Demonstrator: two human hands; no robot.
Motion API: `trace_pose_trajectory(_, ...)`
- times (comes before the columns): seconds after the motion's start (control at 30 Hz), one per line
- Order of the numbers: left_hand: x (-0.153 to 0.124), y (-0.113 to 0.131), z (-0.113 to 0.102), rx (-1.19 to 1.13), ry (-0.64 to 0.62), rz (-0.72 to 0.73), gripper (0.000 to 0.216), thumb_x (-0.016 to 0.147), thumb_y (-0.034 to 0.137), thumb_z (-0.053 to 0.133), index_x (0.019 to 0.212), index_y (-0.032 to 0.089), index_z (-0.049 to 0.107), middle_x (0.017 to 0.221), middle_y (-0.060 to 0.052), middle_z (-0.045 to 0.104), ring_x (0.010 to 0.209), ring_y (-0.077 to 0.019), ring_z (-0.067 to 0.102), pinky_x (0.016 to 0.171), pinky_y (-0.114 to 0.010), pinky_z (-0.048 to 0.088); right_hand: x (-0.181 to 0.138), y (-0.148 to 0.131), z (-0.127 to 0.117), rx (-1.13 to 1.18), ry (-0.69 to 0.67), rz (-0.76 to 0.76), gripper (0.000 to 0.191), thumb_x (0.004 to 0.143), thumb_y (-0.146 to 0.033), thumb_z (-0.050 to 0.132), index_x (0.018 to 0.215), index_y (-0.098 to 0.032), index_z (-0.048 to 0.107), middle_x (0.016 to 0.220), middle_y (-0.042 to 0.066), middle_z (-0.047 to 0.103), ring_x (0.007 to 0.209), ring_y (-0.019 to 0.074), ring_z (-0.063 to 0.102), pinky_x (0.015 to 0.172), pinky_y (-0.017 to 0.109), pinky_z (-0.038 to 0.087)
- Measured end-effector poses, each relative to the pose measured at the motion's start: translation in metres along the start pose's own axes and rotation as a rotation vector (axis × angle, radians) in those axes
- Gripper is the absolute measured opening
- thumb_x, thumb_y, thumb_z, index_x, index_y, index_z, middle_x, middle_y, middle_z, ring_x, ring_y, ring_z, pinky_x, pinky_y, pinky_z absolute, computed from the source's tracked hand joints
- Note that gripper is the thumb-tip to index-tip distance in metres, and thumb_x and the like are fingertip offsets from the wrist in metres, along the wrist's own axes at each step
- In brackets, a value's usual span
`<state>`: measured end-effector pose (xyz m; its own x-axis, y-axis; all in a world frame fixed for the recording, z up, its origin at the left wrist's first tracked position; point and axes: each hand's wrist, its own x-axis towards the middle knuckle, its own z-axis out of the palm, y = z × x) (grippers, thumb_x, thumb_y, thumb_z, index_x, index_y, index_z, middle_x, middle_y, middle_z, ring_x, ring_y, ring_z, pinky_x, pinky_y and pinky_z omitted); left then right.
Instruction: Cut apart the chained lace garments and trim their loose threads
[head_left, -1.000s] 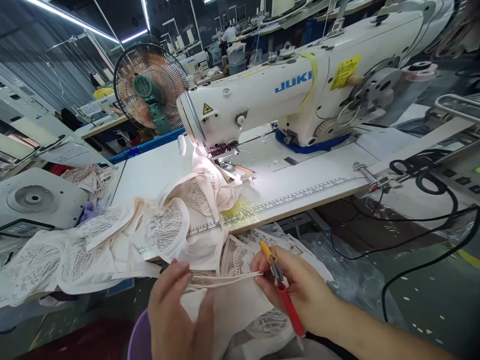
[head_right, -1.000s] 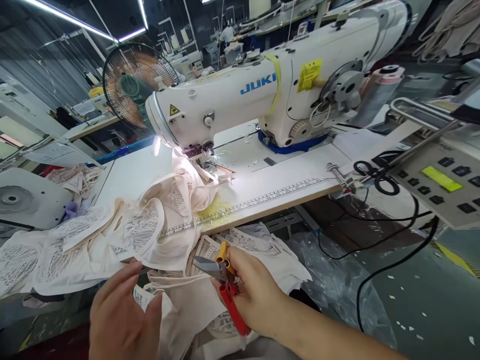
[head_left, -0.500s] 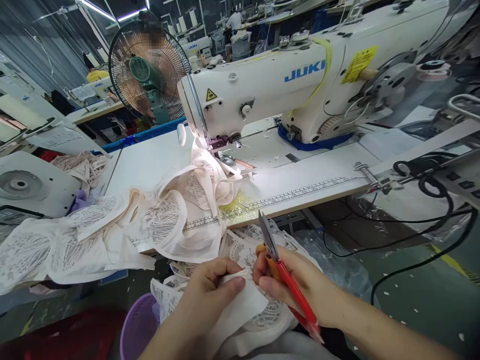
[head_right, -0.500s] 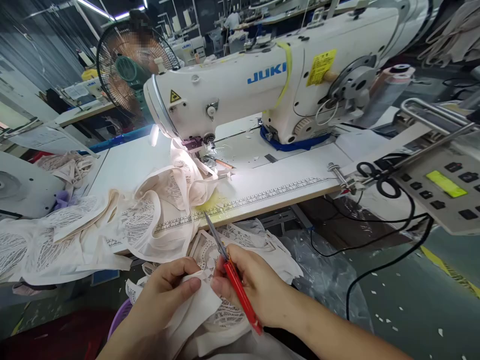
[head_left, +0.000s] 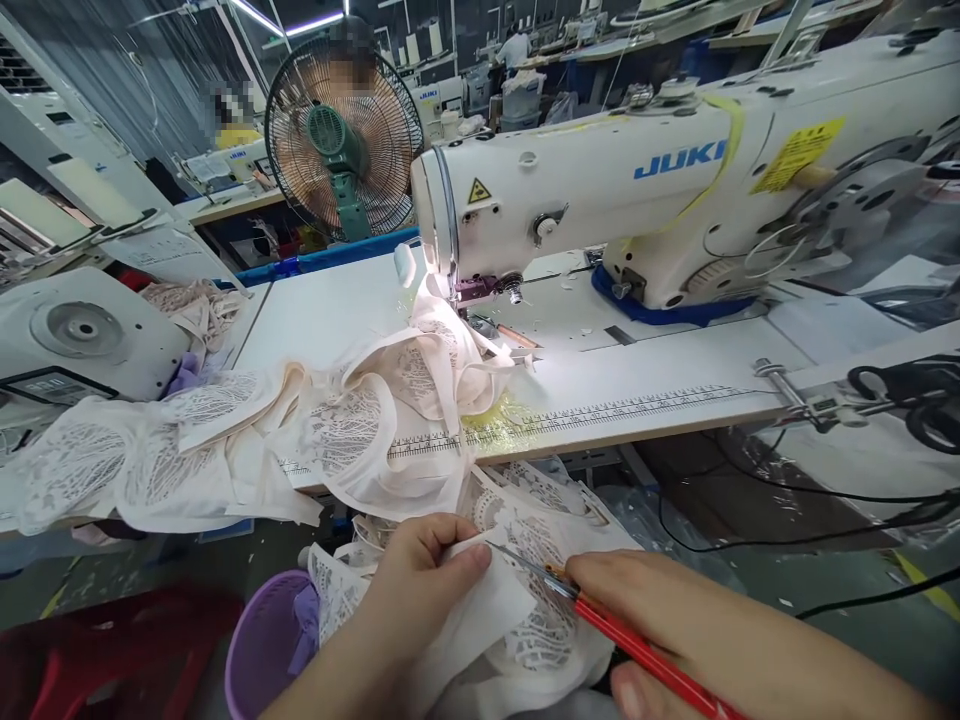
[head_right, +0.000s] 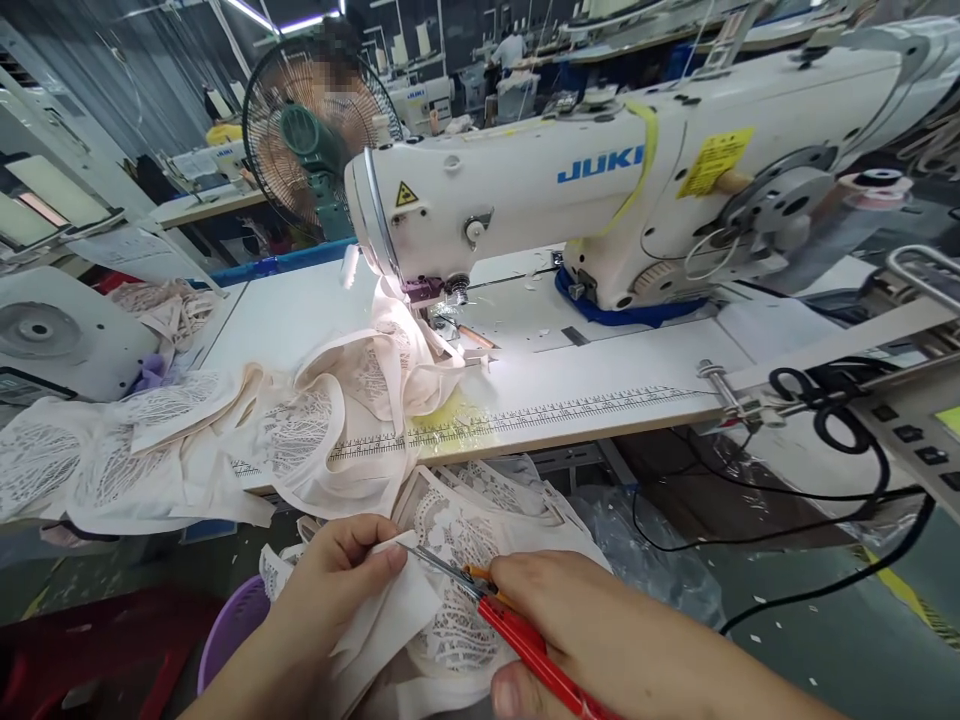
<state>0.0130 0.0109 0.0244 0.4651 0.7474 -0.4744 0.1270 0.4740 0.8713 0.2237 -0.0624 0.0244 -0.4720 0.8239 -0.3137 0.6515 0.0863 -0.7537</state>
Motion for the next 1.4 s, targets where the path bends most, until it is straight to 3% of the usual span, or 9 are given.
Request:
trace_pose_trajectory(0.13,0.001,-0.001,-0.003,0.05,0.016,-0.001,0.043,0.054,0.05,0.078,0.062,0.011,0.06,0.053,0.002,0.053,0.05,-0.0079,0.042,0.05,-0.02,0.031,0.001,-0.002,0.0,-0.069,0.017,0.049,0.036,0.074,-0.048,0.056,0.066,-0.023,0.031,0.067,0.002,0.051,0.054,0.0161,0.039,0.05,0.026,0.025)
trace_pose_trajectory(0.33,0.002,-0.006,-0.007,0.008,0.004,-0.015,0.042,0.055,0.049,0.078,0.064,0.012,0.061,0.054,0.002,0.054,0.049,-0.0078,0.042,0.05,-0.02,0.031,0.002,-0.007,-0.001,-0.097,0.004,0.129,0.044,0.074,-0.06,0.052,0.065,-0.023,0.032,0.065,0.003,0.053,0.053,0.016,0.041,0.048,0.025,0.024)
trace_pose_trajectory(0.53,0.004,-0.008,-0.009,-0.042,-0.024,-0.017,0.04,0.054,0.046,0.08,0.065,0.011,0.064,0.056,0.0,0.058,0.05,-0.0084,0.046,0.051,-0.02,0.034,0.004,0.001,0.008,-0.071,0.039,0.192,0.038,0.08,-0.053,0.048,0.063,-0.022,0.033,0.065,0.001,0.051,0.054,0.0149,0.041,0.049,0.024,0.026)
trace_pose_trajectory(0.8,0.004,-0.001,-0.017,-0.004,-0.012,0.083,0.033,0.062,0.042,0.077,0.061,0.012,0.064,0.054,0.001,0.055,0.05,-0.0072,0.043,0.05,-0.018,0.033,0.018,0.005,0.024,0.041,0.147,0.116,0.037,0.078,-0.046,0.052,0.06,-0.021,0.032,0.058,-0.003,0.041,0.052,0.012,0.035,0.048,0.023,0.025)
trace_pose_trajectory(1.17,0.002,0.001,-0.023,0.059,-0.015,0.12,0.035,0.062,0.044,0.075,0.06,0.012,0.061,0.051,0.003,0.048,0.048,-0.0068,0.036,0.048,-0.018,0.028,0.019,-0.005,0.009,-0.041,0.137,0.09,0.034,0.078,-0.047,0.051,0.063,-0.021,0.035,0.059,-0.003,0.044,0.052,0.0124,0.036,0.048,0.023,0.024)
trace_pose_trajectory(1.4,0.002,-0.002,-0.023,0.102,-0.03,0.162,0.027,0.067,0.038,0.073,0.062,0.013,0.064,0.055,0.002,0.051,0.052,-0.0082,0.04,0.051,-0.019,0.031,0.023,0.008,0.02,0.156,0.216,0.042,0.034,0.076,-0.041,0.05,0.058,-0.022,0.028,0.056,-0.004,0.035,0.05,0.0107,0.03,0.045,0.023,0.023)
